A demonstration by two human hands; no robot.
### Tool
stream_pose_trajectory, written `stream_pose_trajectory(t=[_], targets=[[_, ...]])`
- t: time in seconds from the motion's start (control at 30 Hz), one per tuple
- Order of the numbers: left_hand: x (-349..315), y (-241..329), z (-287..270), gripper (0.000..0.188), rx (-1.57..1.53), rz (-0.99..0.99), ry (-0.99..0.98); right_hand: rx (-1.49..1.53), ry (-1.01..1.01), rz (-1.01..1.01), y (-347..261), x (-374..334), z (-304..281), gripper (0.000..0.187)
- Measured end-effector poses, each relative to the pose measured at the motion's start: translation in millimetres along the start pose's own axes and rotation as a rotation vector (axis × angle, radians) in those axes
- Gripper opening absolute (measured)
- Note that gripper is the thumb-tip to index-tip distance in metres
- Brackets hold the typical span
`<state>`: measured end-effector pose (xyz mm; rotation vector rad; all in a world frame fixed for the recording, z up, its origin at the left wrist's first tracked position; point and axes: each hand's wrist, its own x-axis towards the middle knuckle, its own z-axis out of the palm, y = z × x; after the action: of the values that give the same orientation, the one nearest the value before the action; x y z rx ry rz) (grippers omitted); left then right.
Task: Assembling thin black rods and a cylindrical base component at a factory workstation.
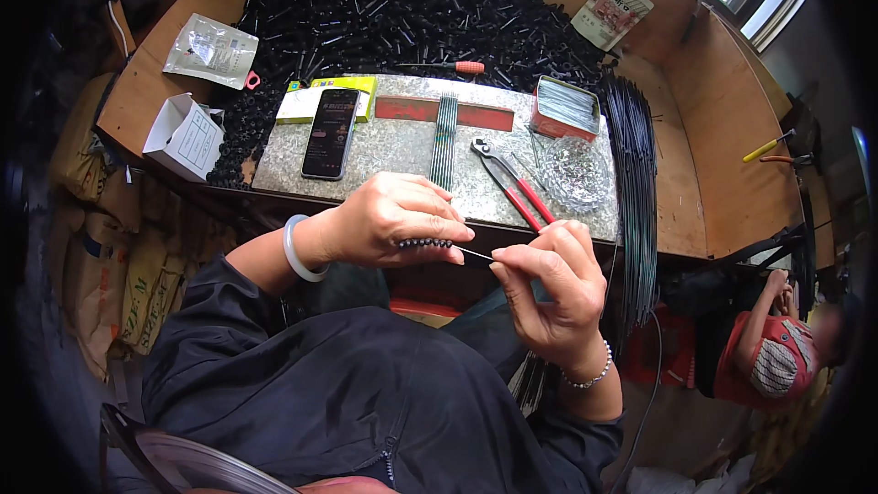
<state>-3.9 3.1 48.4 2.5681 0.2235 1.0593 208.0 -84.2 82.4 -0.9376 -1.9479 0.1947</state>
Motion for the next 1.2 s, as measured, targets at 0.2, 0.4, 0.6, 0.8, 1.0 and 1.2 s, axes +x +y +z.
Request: stream_pose_trajectory(t=[0.2, 0.4, 0.6, 0.8, 1.0, 1.2], targets=[[0.0, 0.5, 1.4, 0.024, 0.007, -0.011, -0.013, 0.01, -0.007, -0.006, 0.1, 0.4, 3.5, 0.02], [0.2, -1.4, 2.4, 0.025, 0.04, 0.01, -0.084, -0.131, -0.05, -0.18, 1.7, 12.4, 0.7, 0.02], [0.4, -3.5, 0.0, 0.03, 0.068, 0.024, -0.104, 0.038, -0.116, -0.039, 5.0, 11.3, 5.0, 0.021], [1.4, -4.1, 0.3, 0.032, 0.103, 0.04, -0.107, -0.142, -0.053, -0.266, 4.4, 15.6, 9.4, 0.022], [2.3, -4.1, -0.6, 0.031, 0.095, 0.023, -0.149, 0.063, -0.133, -0.148, 5.3, 19.7, 11.6, 0.025], [0.0, -7.3, 1.3, 0.028, 0.103, 0.023, -0.172, 0.119, -0.235, -0.115, 9.4, 24.9, 6.0, 0.026]])
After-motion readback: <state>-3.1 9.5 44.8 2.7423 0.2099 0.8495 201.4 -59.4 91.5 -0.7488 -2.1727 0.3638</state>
